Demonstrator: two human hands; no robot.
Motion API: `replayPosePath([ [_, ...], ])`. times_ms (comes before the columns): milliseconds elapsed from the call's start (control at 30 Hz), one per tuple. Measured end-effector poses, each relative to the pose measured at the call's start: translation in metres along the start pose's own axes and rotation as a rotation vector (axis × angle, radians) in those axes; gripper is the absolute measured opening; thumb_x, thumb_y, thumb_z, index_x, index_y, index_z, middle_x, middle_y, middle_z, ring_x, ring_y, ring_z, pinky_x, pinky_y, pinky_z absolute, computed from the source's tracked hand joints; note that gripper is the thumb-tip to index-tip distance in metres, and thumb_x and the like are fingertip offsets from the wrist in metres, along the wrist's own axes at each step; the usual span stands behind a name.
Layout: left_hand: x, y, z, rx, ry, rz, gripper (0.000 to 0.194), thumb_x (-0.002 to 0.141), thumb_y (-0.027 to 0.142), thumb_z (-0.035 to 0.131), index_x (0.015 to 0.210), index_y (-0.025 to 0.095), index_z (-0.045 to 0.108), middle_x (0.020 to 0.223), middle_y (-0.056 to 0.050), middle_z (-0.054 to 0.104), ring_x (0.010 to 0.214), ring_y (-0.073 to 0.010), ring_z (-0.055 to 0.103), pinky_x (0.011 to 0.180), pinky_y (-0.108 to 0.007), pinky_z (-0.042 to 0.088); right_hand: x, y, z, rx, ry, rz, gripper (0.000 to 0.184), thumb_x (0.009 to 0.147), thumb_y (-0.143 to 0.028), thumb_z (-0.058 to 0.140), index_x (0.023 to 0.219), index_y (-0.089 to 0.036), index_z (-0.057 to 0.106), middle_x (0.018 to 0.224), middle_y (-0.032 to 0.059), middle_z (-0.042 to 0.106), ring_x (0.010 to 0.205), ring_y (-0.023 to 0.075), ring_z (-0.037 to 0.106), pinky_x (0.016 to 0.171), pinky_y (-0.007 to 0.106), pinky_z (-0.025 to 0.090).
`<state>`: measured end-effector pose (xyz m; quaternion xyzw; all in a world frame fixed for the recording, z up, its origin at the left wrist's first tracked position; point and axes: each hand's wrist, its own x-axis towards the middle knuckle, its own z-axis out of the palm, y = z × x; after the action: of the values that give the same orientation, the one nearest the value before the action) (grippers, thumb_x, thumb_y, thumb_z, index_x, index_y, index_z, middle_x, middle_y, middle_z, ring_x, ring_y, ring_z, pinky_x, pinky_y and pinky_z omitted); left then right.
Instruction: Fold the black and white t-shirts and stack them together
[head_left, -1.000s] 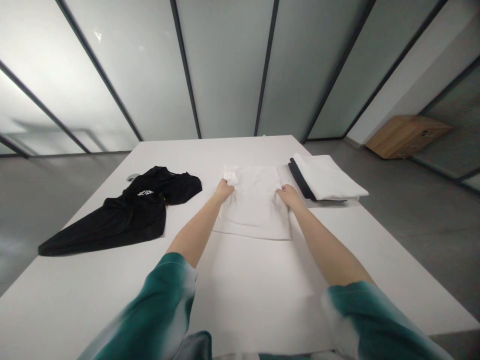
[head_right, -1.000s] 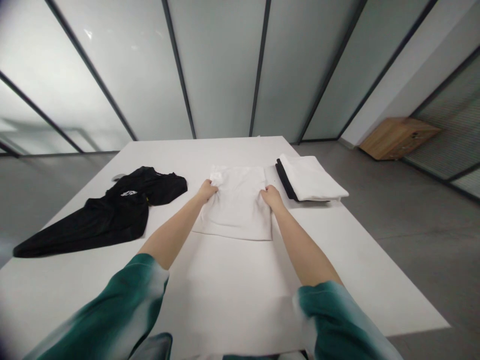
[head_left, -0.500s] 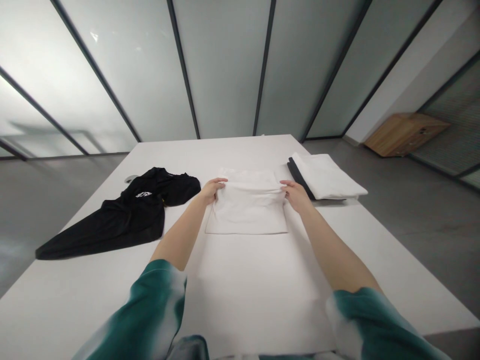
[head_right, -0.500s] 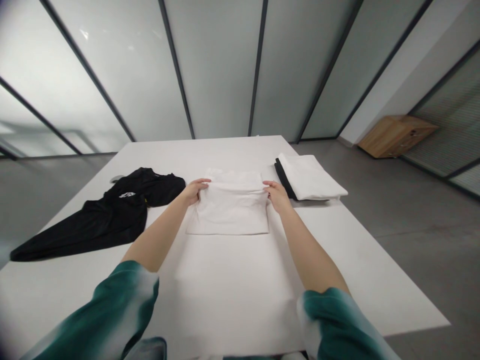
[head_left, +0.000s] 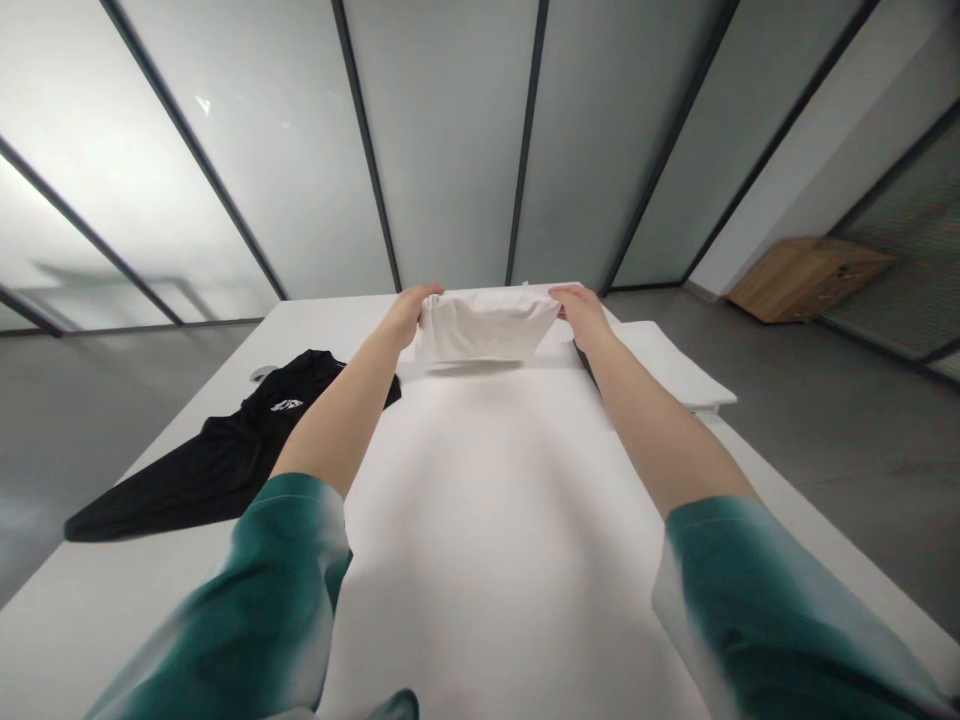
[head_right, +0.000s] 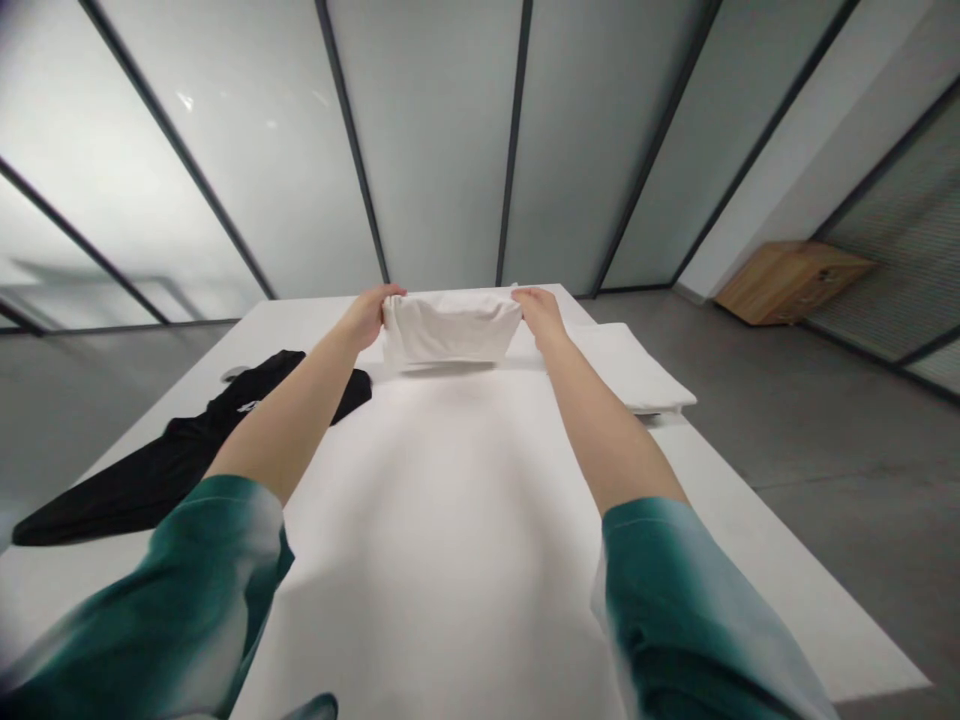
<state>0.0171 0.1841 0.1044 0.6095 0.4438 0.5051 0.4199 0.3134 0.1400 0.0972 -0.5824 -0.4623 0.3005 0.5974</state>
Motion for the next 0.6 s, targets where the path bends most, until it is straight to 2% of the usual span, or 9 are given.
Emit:
replayPosePath([
  [67, -0.011, 0.004, -0.007, 0.005, -0.057, 0.082, 0.037, 0.078, 0.04, 0.058, 0.1, 0.013, 0.069, 0.104, -0.008, 0.07, 0.1, -0.0223, 0.062, 0.087, -0.033, 0.048, -0.009, 0.0, -0.005, -0.046, -0.024, -0.084, 0.017, 0.075, -0.027, 0.06, 0.089, -0.019, 0.067, 0.081, -0.0008, 0.066, 0.086, 0.0161, 0.06, 0.081, 0.03, 0.049],
  [167, -0.062, -0.016, -0.019, 0.069, -0.133, 0.071, 0.043, 0.078, 0.042, 0.058, 0.111, 0.016, 0.067, 0.103, -0.006, 0.069, 0.101, -0.0217, 0.061, 0.088, -0.032, 0.046, -0.049, 0.024, -0.022, -0.166, -0.103, -0.096, 0.028, 0.077, -0.031, 0.06, 0.101, -0.019, 0.068, 0.084, 0.0002, 0.067, 0.088, 0.0177, 0.06, 0.081, 0.03, 0.048],
  [233, -0.11, -0.043, -0.028, 0.147, -0.189, -0.046, 0.046, 0.076, 0.044, 0.062, 0.114, 0.018, 0.066, 0.093, -0.004, 0.069, 0.094, -0.0209, 0.062, 0.082, -0.031, 0.047, -0.087, 0.052, -0.037, -0.284, -0.202, -0.026, 0.031, 0.078, -0.032, 0.061, 0.104, -0.019, 0.068, 0.083, 0.0007, 0.067, 0.085, 0.0189, 0.061, 0.079, 0.03, 0.048],
  [300, -0.156, -0.074, -0.038, 0.249, -0.276, -0.208, 0.051, 0.073, 0.045, 0.066, 0.116, 0.019, 0.064, 0.076, -0.001, 0.065, 0.078, -0.0197, 0.062, 0.071, -0.03, 0.048, -0.121, 0.081, -0.053, -0.407, -0.352, 0.055, 0.028, 0.075, -0.029, 0.064, 0.102, -0.02, 0.07, 0.086, 0.0014, 0.069, 0.084, 0.0194, 0.063, 0.08, 0.031, 0.048],
  [367, -0.187, -0.099, -0.048, 0.27, -0.266, -0.275, 0.048, 0.074, 0.046, 0.064, 0.113, 0.018, 0.063, 0.067, 0.002, 0.061, 0.068, -0.018, 0.061, 0.065, -0.029, 0.047, -0.143, 0.105, -0.065, -0.485, -0.431, 0.118, 0.023, 0.077, -0.027, 0.061, 0.097, -0.02, 0.071, 0.084, 0.0027, 0.071, 0.082, 0.02, 0.064, 0.079, 0.031, 0.049],
  [433, -0.197, -0.112, -0.055, 0.294, -0.124, -0.245, 0.041, 0.077, 0.045, 0.059, 0.109, 0.018, 0.062, 0.074, -0.001, 0.065, 0.073, -0.0185, 0.063, 0.07, -0.031, 0.05, -0.15, 0.118, -0.072, -0.524, -0.378, 0.103, 0.025, 0.081, -0.028, 0.056, 0.099, -0.018, 0.07, 0.086, 0.0046, 0.072, 0.082, 0.0205, 0.065, 0.08, 0.032, 0.049],
  [500, -0.191, -0.111, -0.054, 0.389, 0.023, -0.188, 0.033, 0.081, 0.04, 0.055, 0.105, 0.019, 0.062, 0.09, -0.005, 0.069, 0.085, -0.0197, 0.065, 0.077, -0.032, 0.052, -0.144, 0.119, -0.069, -0.571, -0.293, 0.049, 0.028, 0.084, -0.028, 0.052, 0.104, -0.017, 0.069, 0.093, 0.0067, 0.073, 0.086, 0.0208, 0.066, 0.082, 0.033, 0.05],
  [533, -0.185, -0.106, -0.05, 0.465, 0.058, -0.157, 0.03, 0.082, 0.037, 0.054, 0.105, 0.02, 0.063, 0.099, -0.007, 0.069, 0.092, -0.0205, 0.065, 0.081, -0.033, 0.052, -0.138, 0.116, -0.064, -0.603, -0.265, 0.016, 0.029, 0.085, -0.028, 0.051, 0.106, -0.018, 0.068, 0.098, 0.0076, 0.073, 0.089, 0.0211, 0.066, 0.084, 0.033, 0.05],
  [600, -0.171, -0.094, -0.034, 0.648, 0.009, -0.086, 0.031, 0.083, 0.031, 0.053, 0.11, 0.021, 0.064, 0.113, -0.009, 0.068, 0.104, -0.0223, 0.063, 0.091, -0.035, 0.051, -0.127, 0.108, -0.047, -0.68, -0.265, -0.069, 0.032, 0.086, -0.027, 0.049, 0.111, -0.018, 0.068, 0.108, 0.0094, 0.071, 0.099, 0.0221, 0.064, 0.089, 0.035, 0.049],
])
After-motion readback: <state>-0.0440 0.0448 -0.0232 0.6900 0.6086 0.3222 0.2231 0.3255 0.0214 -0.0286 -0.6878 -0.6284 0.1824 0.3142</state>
